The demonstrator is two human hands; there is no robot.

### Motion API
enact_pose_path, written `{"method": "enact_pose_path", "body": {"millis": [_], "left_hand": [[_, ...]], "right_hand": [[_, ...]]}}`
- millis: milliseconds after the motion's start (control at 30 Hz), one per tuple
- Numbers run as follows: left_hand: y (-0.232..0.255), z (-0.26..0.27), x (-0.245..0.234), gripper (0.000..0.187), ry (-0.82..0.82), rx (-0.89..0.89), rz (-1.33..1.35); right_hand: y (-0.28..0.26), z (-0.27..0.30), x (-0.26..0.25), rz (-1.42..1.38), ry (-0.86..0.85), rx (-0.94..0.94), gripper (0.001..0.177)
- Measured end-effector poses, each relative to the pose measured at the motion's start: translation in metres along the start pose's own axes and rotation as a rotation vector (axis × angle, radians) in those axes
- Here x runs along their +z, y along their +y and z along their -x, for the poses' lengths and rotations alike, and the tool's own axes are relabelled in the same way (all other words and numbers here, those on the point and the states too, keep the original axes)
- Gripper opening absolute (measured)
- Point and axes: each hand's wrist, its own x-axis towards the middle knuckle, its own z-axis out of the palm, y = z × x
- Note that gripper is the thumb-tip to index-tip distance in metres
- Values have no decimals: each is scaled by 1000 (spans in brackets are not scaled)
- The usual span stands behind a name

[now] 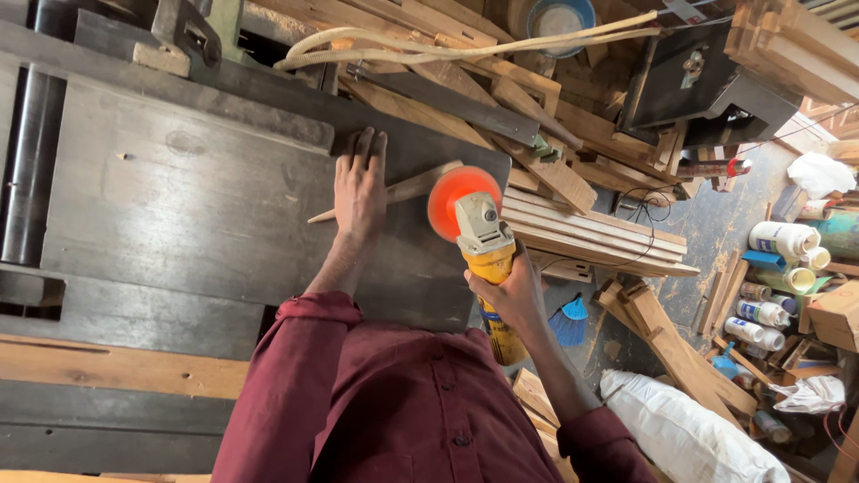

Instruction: The person uses a handheld angle grinder with a sanding disc to smooth a small wooden piece on a metal workbench. They hold the wood with one hand and the tool with the other, rotating the piece to sand different surfaces.

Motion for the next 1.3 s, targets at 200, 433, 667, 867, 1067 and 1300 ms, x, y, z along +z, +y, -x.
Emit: {"method": "enact_pose_path", "body": {"millis": [200,433,667,867,1067,1300], "left_hand": [[-1,-14,1,63,42,-15,-26],[-3,-29,-6,67,-4,6,-46],[-9,-44,-8,64,41,48,91],[-3,-45,-15,29,-16,141,81],[-3,-11,-32,36,-149,412,153],[5,56,-29,45,-98,293,151]], "right_hand": [[-1,-16,-1,-19,-48,57,62],[-3,-14,7,-78,-17,-23,60],[-4,-18,14,-89,16,24,65],[6,1,4,-12,103,-82,69],[5,28,-11,-113,113,181,68],[8,62,-14,-101,99,103,67]]}}
